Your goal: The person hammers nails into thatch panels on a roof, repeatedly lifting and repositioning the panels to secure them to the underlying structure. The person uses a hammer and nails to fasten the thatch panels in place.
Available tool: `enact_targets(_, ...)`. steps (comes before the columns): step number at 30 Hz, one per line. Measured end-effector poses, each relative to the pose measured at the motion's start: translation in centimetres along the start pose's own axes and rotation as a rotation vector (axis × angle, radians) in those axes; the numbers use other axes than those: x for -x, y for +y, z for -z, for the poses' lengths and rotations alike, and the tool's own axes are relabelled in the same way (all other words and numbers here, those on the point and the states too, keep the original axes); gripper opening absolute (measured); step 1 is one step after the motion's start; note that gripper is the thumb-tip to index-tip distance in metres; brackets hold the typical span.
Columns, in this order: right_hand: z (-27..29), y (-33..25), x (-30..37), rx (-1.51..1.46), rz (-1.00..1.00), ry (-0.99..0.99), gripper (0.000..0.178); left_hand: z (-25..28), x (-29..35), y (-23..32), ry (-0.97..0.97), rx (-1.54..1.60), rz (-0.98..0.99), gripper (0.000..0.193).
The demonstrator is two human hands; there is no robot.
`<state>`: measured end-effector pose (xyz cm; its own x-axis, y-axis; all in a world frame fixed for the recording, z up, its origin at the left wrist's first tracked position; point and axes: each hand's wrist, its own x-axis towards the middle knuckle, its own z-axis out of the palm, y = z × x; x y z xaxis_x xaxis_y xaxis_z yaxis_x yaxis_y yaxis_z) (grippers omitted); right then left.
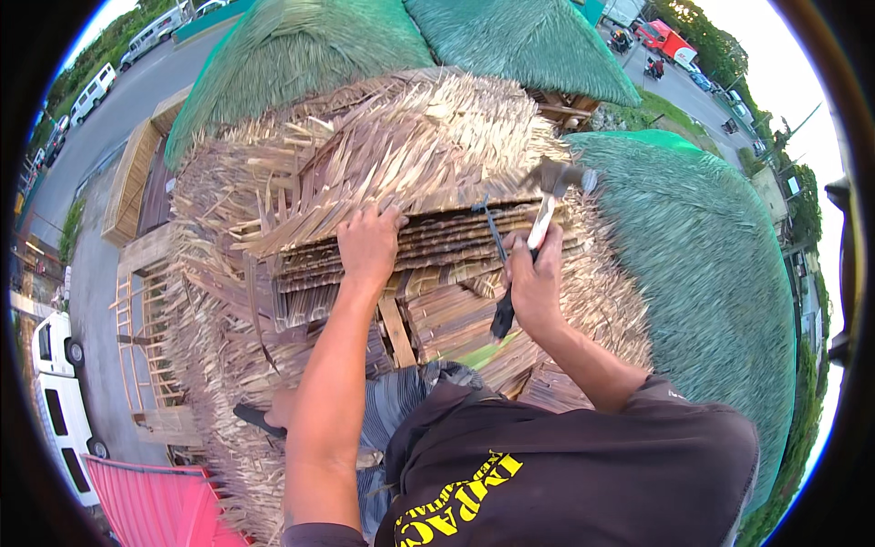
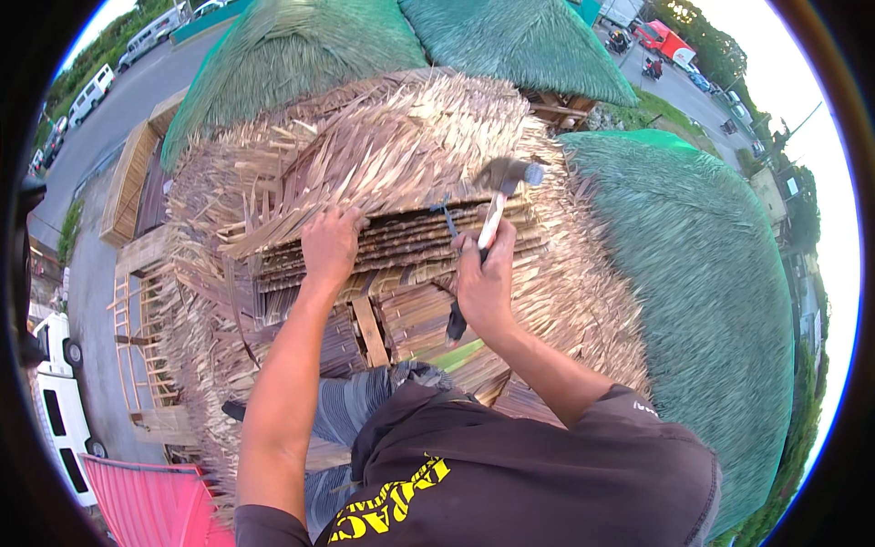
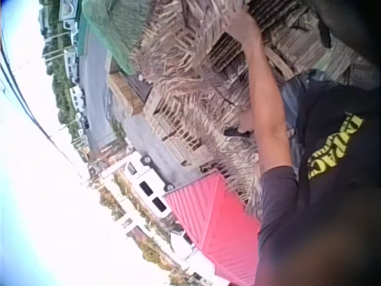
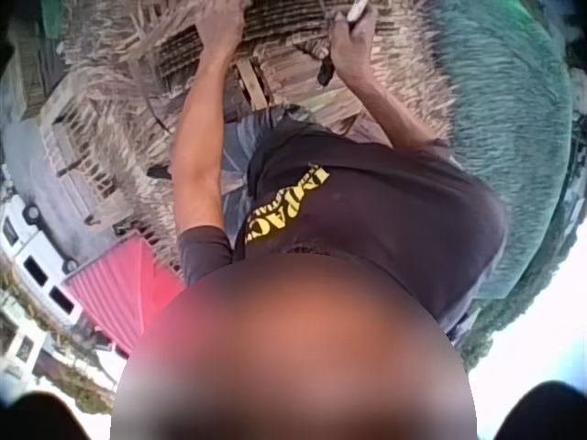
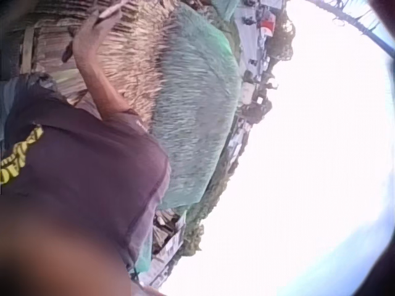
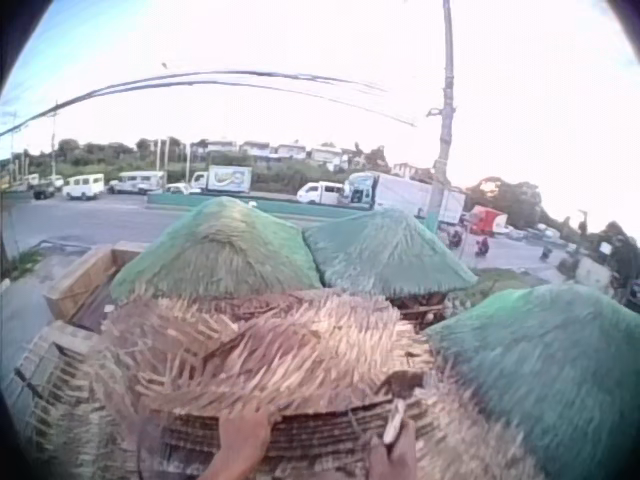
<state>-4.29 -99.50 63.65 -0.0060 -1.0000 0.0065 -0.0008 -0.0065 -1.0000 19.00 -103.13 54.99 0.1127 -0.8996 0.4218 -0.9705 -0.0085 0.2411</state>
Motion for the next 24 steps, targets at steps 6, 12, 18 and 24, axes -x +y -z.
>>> enact_targets(6, -1.1, 0.7, 1.0, -0.235, -0.440, 0.096, 0.040, -1.9, 1.4, 0.4, -0.049, 0.000, 0.078, 0.019)
enact_targets(12, -2.5, 0.6, 1.8, -0.212, -0.629, 0.026, 0.027, -2.6, 2.5, 0.9, -0.087, -0.033, 0.096, 0.020)
enact_targets(18, -2.3, 0.6, 1.6, -0.506, -0.723, 0.000, 0.011, -2.6, 3.5, 0.7, -0.092, 0.029, 0.075, 0.021)
enact_targets(24, -0.6, 1.2, 2.0, -0.266, -0.506, 0.038, 0.026, -2.3, 2.5, 0.9, -0.124, -0.005, 0.115, 0.021)
